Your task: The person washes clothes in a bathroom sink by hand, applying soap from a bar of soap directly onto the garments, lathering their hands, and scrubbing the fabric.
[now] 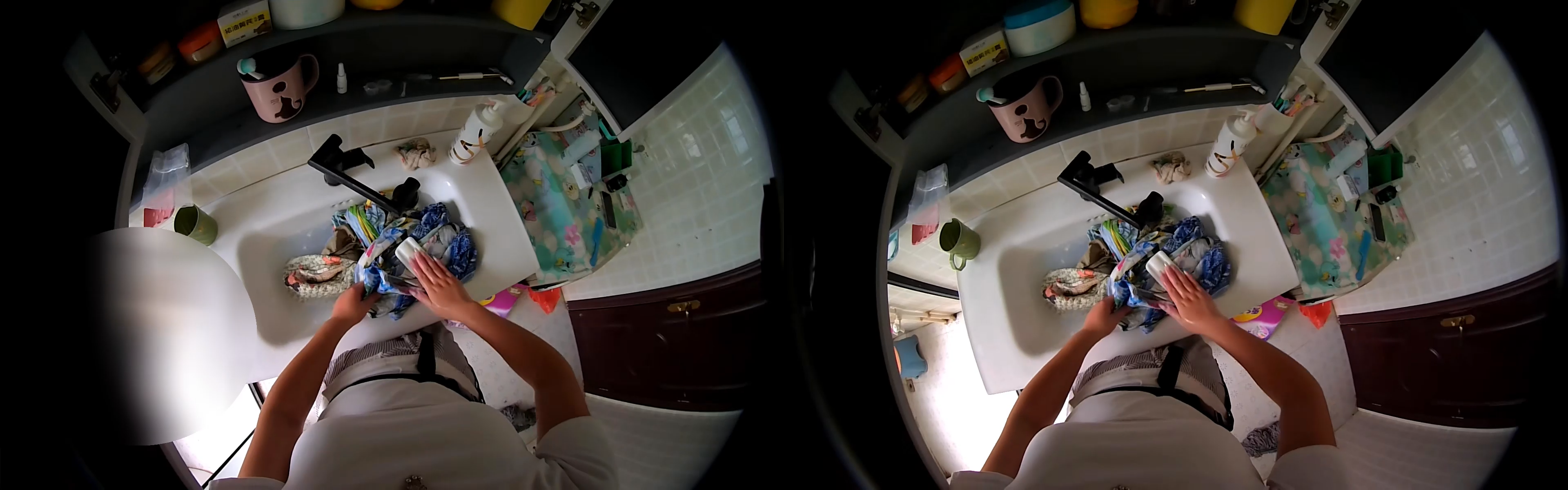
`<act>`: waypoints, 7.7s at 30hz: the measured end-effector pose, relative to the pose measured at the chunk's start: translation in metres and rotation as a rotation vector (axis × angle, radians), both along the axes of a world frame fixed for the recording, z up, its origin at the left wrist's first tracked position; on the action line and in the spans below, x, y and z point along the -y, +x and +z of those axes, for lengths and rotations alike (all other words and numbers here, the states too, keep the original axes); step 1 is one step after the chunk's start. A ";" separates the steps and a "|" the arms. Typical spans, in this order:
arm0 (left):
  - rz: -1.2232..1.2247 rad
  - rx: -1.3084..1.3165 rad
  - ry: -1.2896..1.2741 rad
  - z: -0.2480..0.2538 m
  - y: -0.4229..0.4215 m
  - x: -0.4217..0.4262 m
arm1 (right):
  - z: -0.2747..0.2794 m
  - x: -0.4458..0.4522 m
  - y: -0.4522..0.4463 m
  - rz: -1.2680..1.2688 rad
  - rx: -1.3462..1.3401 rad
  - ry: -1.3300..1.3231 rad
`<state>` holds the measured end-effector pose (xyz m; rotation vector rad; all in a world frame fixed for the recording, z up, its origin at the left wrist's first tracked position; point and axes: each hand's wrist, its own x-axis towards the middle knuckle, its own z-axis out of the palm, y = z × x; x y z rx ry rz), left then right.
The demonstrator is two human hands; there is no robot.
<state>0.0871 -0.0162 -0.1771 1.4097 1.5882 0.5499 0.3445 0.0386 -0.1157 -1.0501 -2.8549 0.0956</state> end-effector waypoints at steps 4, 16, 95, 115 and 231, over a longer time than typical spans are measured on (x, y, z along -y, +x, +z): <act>-0.005 -0.003 -0.008 0.002 0.001 -0.002 | -0.005 -0.032 -0.025 0.040 -0.011 0.019; 0.032 0.002 -0.030 0.013 0.003 0.000 | -0.001 0.008 0.016 -0.030 0.000 -0.097; 0.034 -0.050 -0.152 0.009 0.009 -0.004 | -0.030 -0.089 -0.038 -0.094 -0.407 0.015; 0.031 -0.109 -0.071 -0.012 -0.002 -0.005 | -0.031 -0.053 -0.069 -0.173 -0.487 -0.073; -0.289 -0.487 0.167 0.018 0.039 -0.048 | -0.033 -0.087 0.000 0.105 -0.474 -0.026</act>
